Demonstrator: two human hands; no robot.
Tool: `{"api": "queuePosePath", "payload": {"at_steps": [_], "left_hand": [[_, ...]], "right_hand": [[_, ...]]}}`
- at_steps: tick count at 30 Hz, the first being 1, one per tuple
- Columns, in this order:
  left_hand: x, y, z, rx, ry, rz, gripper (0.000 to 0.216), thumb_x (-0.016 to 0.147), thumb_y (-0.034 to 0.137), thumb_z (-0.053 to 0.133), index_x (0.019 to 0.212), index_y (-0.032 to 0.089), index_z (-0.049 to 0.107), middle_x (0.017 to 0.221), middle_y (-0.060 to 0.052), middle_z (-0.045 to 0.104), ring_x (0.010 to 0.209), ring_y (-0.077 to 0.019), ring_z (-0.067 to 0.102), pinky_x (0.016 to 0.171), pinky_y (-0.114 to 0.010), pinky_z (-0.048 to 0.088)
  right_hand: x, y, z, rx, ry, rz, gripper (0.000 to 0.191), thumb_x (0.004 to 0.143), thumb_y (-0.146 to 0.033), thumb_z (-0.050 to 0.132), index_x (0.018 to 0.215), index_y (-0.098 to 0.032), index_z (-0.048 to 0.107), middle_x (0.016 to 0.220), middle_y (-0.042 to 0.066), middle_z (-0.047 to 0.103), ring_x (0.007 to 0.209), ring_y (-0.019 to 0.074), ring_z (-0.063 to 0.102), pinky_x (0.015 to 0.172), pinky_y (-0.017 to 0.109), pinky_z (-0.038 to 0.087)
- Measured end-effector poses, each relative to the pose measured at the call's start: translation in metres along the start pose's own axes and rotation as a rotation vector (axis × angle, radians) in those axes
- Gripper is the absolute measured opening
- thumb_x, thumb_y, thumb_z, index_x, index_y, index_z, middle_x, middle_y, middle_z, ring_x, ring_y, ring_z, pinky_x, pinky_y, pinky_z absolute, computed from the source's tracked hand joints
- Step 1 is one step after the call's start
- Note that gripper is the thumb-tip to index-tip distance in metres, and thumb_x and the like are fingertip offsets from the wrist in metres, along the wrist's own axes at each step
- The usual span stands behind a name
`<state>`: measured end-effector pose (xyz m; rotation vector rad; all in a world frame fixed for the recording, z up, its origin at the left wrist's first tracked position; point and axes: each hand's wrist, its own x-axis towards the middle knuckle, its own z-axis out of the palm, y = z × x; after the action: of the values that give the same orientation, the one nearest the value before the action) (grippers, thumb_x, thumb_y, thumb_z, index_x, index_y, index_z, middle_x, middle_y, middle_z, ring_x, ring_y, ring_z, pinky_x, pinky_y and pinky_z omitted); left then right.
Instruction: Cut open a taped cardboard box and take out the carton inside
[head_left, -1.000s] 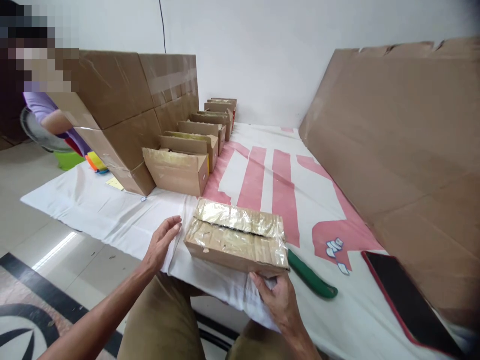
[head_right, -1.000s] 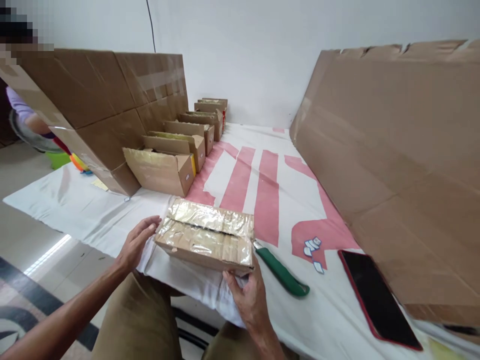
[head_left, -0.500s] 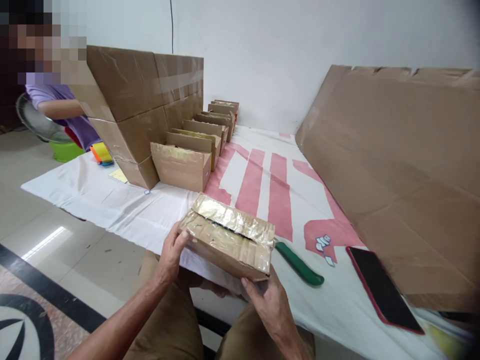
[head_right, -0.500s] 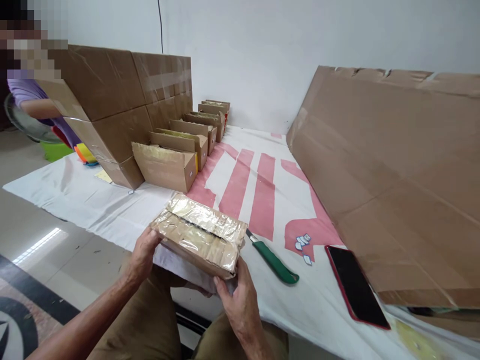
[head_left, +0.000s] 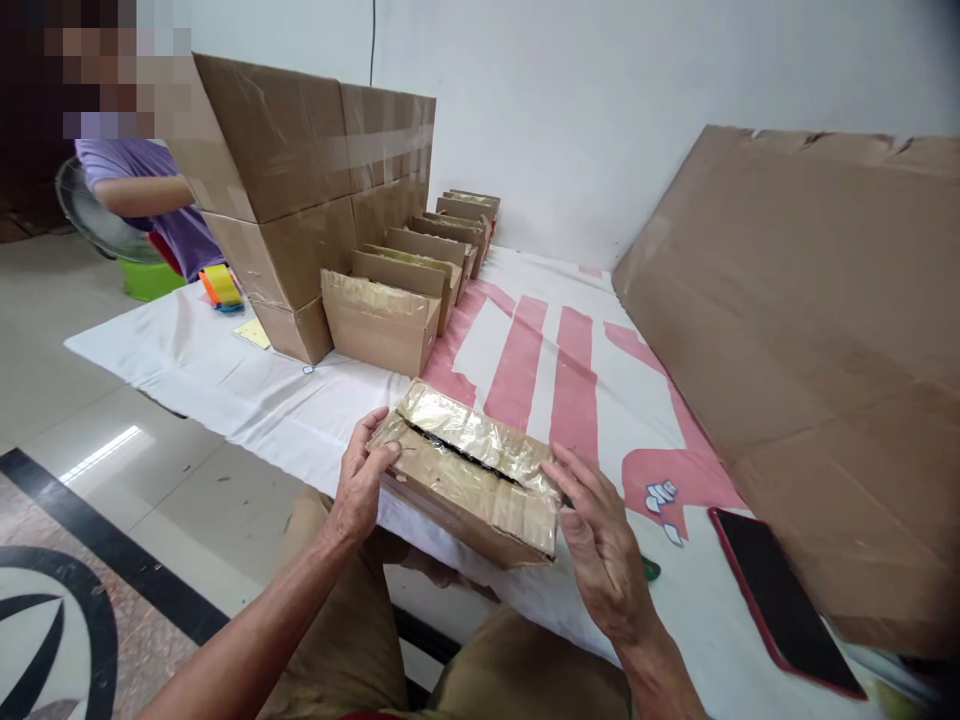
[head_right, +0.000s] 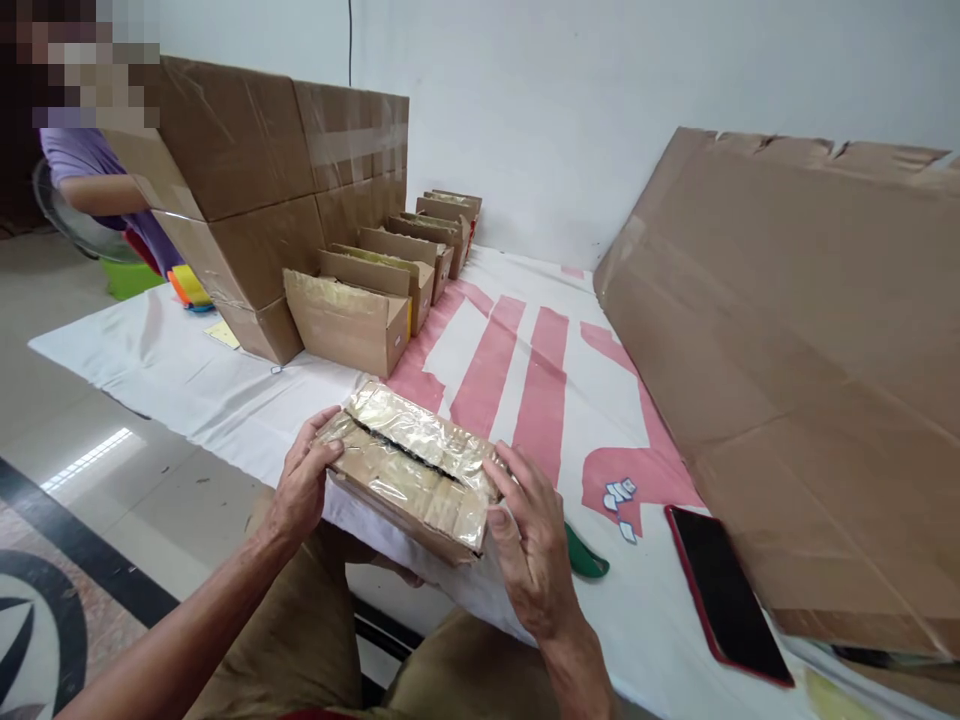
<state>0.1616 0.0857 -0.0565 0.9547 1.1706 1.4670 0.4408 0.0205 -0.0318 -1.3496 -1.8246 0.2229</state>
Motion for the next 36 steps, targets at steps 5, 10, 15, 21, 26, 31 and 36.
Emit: {"api": "queuePosePath", "payload": {"at_steps": [5, 10, 15, 21, 26, 31, 36], "left_hand": [[0.002, -0.005, -0.002, -0.074, -0.026, -0.02, 0.061, 0.07, 0.036, 0.066, 0.129, 0.02, 0.057, 0.126, -0.009, 0.066, 0.116, -0.0293, 0.063, 0.099, -0.042, 0.051], [0.003, -0.004, -0.004, -0.136, -0.045, -0.027, 0.064, 0.067, 0.032, 0.07, 0.128, 0.021, 0.058, 0.126, -0.008, 0.067, 0.115, -0.0286, 0.064, 0.098, -0.04, 0.05], [0.002, 0.0, -0.004, -0.136, -0.076, -0.023, 0.059, 0.071, 0.035, 0.071, 0.126, 0.02, 0.06, 0.115, -0.006, 0.071, 0.103, -0.0254, 0.066, 0.088, -0.035, 0.051], [0.0, 0.005, -0.002, -0.114, -0.062, -0.024, 0.06, 0.068, 0.035, 0.069, 0.125, 0.019, 0.06, 0.114, -0.006, 0.071, 0.104, -0.0272, 0.067, 0.087, -0.036, 0.052], [0.001, 0.005, -0.002, -0.126, -0.047, -0.036, 0.061, 0.065, 0.032, 0.068, 0.124, 0.02, 0.06, 0.115, -0.006, 0.071, 0.105, -0.0273, 0.068, 0.084, -0.035, 0.052], [0.001, 0.007, 0.0, -0.125, -0.064, -0.035, 0.063, 0.064, 0.032, 0.065, 0.125, 0.018, 0.059, 0.111, -0.007, 0.072, 0.103, -0.0277, 0.069, 0.083, -0.035, 0.052], [0.0, 0.007, 0.0, -0.1, -0.035, -0.019, 0.061, 0.064, 0.033, 0.066, 0.122, 0.018, 0.06, 0.109, -0.006, 0.072, 0.102, -0.0271, 0.069, 0.083, -0.035, 0.051]], "right_hand": [[0.008, 0.006, 0.009, -0.046, -0.014, -0.008, 0.045, 0.108, -0.042, 0.036, 0.144, -0.03, 0.06, 0.153, 0.007, 0.056, 0.142, 0.0302, 0.05, 0.117, 0.054, 0.038], [0.005, 0.003, 0.011, -0.029, -0.003, -0.035, 0.043, 0.109, -0.038, 0.037, 0.146, -0.03, 0.057, 0.156, 0.006, 0.053, 0.143, 0.0276, 0.049, 0.116, 0.05, 0.039], [0.006, 0.002, 0.012, 0.035, 0.004, 0.017, 0.042, 0.109, -0.04, 0.039, 0.143, -0.029, 0.061, 0.155, 0.006, 0.054, 0.143, 0.026, 0.049, 0.119, 0.047, 0.039], [0.006, 0.0, 0.011, 0.103, -0.004, 0.093, 0.041, 0.105, -0.046, 0.049, 0.138, -0.029, 0.065, 0.154, 0.006, 0.055, 0.143, 0.0264, 0.051, 0.119, 0.045, 0.042], [0.005, 0.001, 0.007, 0.156, -0.024, 0.115, 0.04, 0.104, -0.044, 0.05, 0.138, -0.03, 0.065, 0.154, 0.006, 0.056, 0.143, 0.0261, 0.05, 0.12, 0.046, 0.042], [0.007, 0.002, 0.006, 0.227, -0.043, 0.138, 0.04, 0.103, -0.044, 0.052, 0.137, -0.031, 0.067, 0.155, 0.005, 0.054, 0.145, 0.0257, 0.049, 0.12, 0.045, 0.042], [0.001, 0.001, 0.0, 0.243, 0.031, 0.156, 0.037, 0.102, -0.043, 0.054, 0.131, -0.029, 0.07, 0.153, 0.006, 0.057, 0.143, 0.0257, 0.051, 0.118, 0.043, 0.043]]}}
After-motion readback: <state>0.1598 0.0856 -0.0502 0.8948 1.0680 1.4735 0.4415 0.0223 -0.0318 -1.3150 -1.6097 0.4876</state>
